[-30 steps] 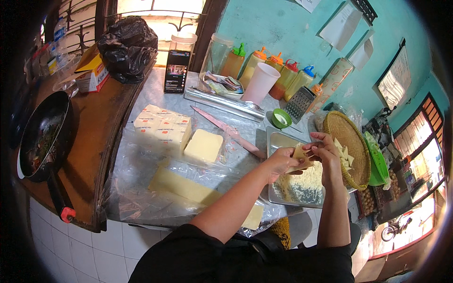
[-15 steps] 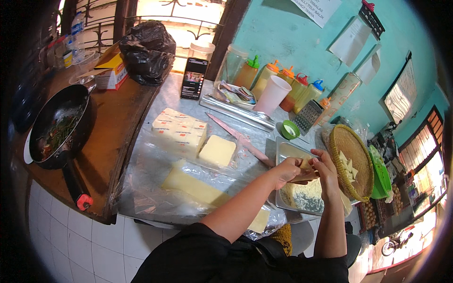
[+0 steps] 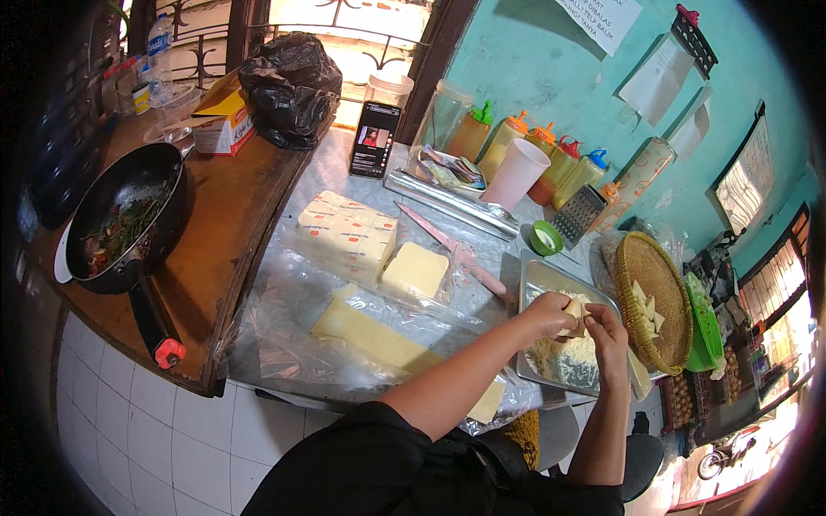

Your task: The person folds thin sheets of dough into triangular pockets and fills them with shredded cheese from a metal tray. The person then seals the edges and places the finished items into a woven basket on the table.

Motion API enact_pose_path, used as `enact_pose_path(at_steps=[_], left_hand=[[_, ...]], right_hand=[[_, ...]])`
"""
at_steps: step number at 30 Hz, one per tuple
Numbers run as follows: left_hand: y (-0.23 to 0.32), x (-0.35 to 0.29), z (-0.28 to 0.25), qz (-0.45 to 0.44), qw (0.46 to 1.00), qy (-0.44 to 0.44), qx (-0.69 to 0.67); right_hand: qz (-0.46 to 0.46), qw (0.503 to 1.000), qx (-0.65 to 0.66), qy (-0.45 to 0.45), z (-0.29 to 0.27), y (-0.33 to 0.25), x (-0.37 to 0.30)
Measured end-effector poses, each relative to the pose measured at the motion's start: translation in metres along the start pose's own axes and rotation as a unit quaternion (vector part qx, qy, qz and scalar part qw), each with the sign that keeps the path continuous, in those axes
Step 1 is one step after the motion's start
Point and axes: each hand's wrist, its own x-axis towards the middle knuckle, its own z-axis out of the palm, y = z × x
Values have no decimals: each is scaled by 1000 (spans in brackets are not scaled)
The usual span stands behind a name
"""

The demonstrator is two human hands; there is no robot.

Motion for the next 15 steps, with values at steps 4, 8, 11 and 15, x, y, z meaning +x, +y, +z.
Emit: enact_pose_path(at_steps=[4, 8, 11, 15], left_hand=[[-3, 0, 1, 11, 997, 9, -70], [2, -1, 1, 36, 988, 54, -138], [11, -4, 2, 54, 978, 60, -190], [21, -15, 5, 40, 956, -17, -289]], right_hand=[[-36, 994, 0, 103, -4, 21, -8], [60, 996, -5, 70, -5, 14, -23], [105, 994, 35, -2, 8, 2, -29], [89, 934, 308, -156, 25, -5, -29]])
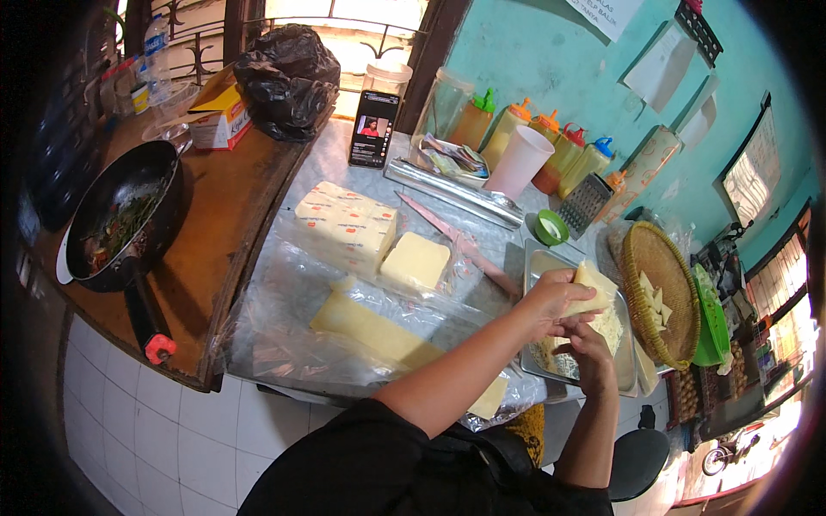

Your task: The person folds thin sheets of dough into triangular pockets and fills them with shredded cheese from a metal tray. The person then seals the edges and places the finished items into a woven basket on the table.

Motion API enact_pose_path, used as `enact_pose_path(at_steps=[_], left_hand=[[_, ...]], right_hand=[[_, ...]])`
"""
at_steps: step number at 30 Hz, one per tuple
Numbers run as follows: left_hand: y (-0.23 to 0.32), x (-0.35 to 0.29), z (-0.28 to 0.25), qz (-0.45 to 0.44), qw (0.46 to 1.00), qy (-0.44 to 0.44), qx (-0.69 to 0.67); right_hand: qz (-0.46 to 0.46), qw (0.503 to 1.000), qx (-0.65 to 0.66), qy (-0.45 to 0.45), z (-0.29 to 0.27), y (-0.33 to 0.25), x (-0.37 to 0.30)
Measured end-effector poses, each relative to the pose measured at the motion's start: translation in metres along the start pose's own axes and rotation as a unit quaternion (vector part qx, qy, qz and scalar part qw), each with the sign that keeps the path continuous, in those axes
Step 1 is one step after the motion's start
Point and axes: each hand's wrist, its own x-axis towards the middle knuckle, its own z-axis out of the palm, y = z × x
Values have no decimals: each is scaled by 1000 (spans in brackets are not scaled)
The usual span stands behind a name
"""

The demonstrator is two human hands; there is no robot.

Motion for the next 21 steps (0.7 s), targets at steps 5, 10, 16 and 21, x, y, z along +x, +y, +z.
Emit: enact_pose_path(at_steps=[5, 10, 16, 21], left_hand=[[3, -7, -2, -48, 989, -133, -41], [-2, -7, 1, -41, 987, -143, 55], [-10, -6, 4, -39, 983, -120, 132], [-14, -2, 2, -26, 983, -93, 157]], right_hand=[[-135, 900, 385, -153, 4, 9, 3], [-172, 906, 382, -66, 3, -6, 1], [-168, 967, 191, 11, -19, 15, 0], [-134, 982, 48, 124, -46, 44, 7]])
